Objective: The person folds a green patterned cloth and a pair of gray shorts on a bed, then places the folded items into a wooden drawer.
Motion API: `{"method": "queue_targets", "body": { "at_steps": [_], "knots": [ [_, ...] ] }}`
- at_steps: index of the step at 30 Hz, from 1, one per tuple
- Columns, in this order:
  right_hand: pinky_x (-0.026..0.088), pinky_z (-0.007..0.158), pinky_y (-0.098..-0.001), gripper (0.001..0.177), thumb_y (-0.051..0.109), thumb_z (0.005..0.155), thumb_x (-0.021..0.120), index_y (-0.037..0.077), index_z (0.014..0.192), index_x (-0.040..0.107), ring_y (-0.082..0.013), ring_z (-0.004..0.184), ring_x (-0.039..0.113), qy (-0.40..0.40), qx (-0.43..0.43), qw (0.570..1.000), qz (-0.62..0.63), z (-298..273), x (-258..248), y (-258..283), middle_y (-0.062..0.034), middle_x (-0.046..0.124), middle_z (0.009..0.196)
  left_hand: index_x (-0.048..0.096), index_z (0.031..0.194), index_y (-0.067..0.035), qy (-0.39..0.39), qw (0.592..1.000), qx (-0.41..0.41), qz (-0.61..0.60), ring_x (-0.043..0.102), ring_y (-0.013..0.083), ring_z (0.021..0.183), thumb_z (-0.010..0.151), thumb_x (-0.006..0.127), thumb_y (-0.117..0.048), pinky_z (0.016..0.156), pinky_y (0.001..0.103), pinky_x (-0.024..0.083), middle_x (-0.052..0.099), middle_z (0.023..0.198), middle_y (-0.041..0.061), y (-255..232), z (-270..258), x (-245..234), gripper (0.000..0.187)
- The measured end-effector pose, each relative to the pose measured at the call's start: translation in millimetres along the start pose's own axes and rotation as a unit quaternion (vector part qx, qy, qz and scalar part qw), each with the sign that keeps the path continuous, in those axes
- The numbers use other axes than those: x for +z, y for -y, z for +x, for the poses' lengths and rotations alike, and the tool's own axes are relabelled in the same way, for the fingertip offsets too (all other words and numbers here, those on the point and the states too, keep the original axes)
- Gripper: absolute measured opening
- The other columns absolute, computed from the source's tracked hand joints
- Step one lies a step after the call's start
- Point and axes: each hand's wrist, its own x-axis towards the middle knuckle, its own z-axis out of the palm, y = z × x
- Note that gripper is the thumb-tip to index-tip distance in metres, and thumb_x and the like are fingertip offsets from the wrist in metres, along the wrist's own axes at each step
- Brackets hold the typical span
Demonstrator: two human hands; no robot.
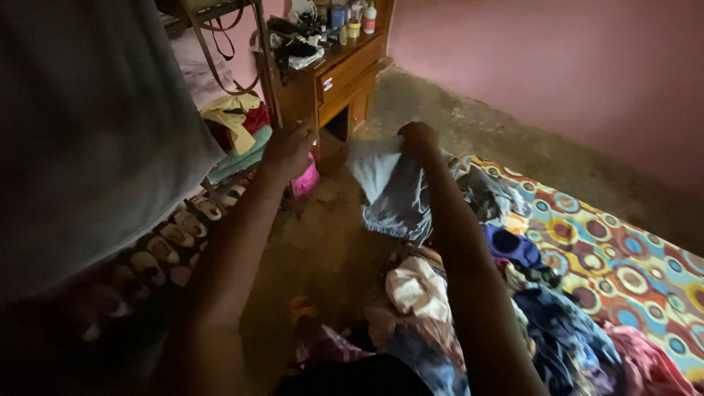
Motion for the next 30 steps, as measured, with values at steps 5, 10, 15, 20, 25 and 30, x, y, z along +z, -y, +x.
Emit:
{"method": "queue_targets", "body": {
  "at_steps": [5, 10, 15, 20, 25, 30],
  "knots": [
    [0.054, 0.089, -0.0487, 0.044, 0.017, 0.069, 0.071, 0.025, 0.112, 0.076, -0.035, 0.107, 0.066, -0.015, 0.027, 0.999, 0.034, 73, 33, -32, -0.0086, 0.072, 0.115, 0.064, 0.095, -0.007, 0.008, 1.0, -0.005, 0.012, 0.063, 0.0371, 0.098, 0.078, 0.077, -0.011, 0.083, 0.049, 0.052, 0.064, 0.101, 0.013, 71, 52, 112, 0.022],
    [0.053, 0.092, -0.0477, 0.046, 0.015, 0.071, 0.07, 0.024, 0.116, 0.075, -0.0355, 0.108, 0.066, -0.029, 0.023, 0.999, 0.015, 167, 72, -84, -0.0102, 0.072, 0.115, 0.068, 0.098, -0.004, 0.029, 0.998, 0.016, -0.055, 0.063, 0.0383, 0.098, 0.062, 0.086, -0.023, 0.08, 0.048, 0.052, 0.065, 0.102, 0.016, 150, 140, 220, 0.044],
    [0.053, 0.091, -0.0457, 0.046, 0.019, 0.068, 0.073, 0.023, 0.114, 0.073, -0.0334, 0.107, 0.066, -0.044, 0.047, 0.997, 0.029, 226, 60, -114, -0.0086, 0.071, 0.114, 0.07, 0.1, -0.008, 0.131, 0.991, 0.008, 0.014, 0.062, 0.0336, 0.108, 0.066, 0.088, -0.033, 0.09, 0.046, 0.051, 0.065, 0.108, 0.012, 215, 206, 288, 0.046],
    [0.054, 0.088, -0.0456, 0.044, 0.016, 0.075, 0.069, 0.028, 0.117, 0.072, -0.0307, 0.108, 0.067, -0.002, 0.106, 0.994, 0.005, 278, 51, -114, -0.0052, 0.072, 0.116, 0.07, 0.101, -0.01, 0.211, 0.977, -0.037, 0.015, 0.059, 0.0333, 0.113, 0.07, 0.086, -0.036, 0.094, 0.049, 0.048, 0.064, 0.112, 0.011, 260, 251, 323, 0.044],
    [0.054, 0.091, -0.0449, 0.039, 0.016, 0.08, 0.068, 0.027, 0.118, 0.073, -0.0308, 0.108, 0.068, -0.014, 0.109, 0.994, 0.009, 328, 63, -121, -0.0063, 0.072, 0.116, 0.068, 0.111, -0.014, 0.286, 0.953, -0.093, 0.031, 0.057, 0.0299, 0.118, 0.077, 0.081, -0.038, 0.094, 0.056, 0.046, 0.063, 0.119, 0.01, 311, 290, 369, 0.043],
    [0.054, 0.09, -0.0438, 0.048, 0.014, 0.07, 0.074, 0.026, 0.117, 0.071, -0.0319, 0.107, 0.067, 0.021, 0.133, 0.991, 0.021, 386, 82, -135, -0.0075, 0.072, 0.115, 0.07, 0.111, -0.006, 0.332, 0.942, -0.007, 0.042, 0.059, 0.0362, 0.117, 0.08, 0.082, -0.048, 0.101, 0.052, 0.044, 0.065, 0.121, 0.018, 397, 334, 484, 0.053]
  ]
}}
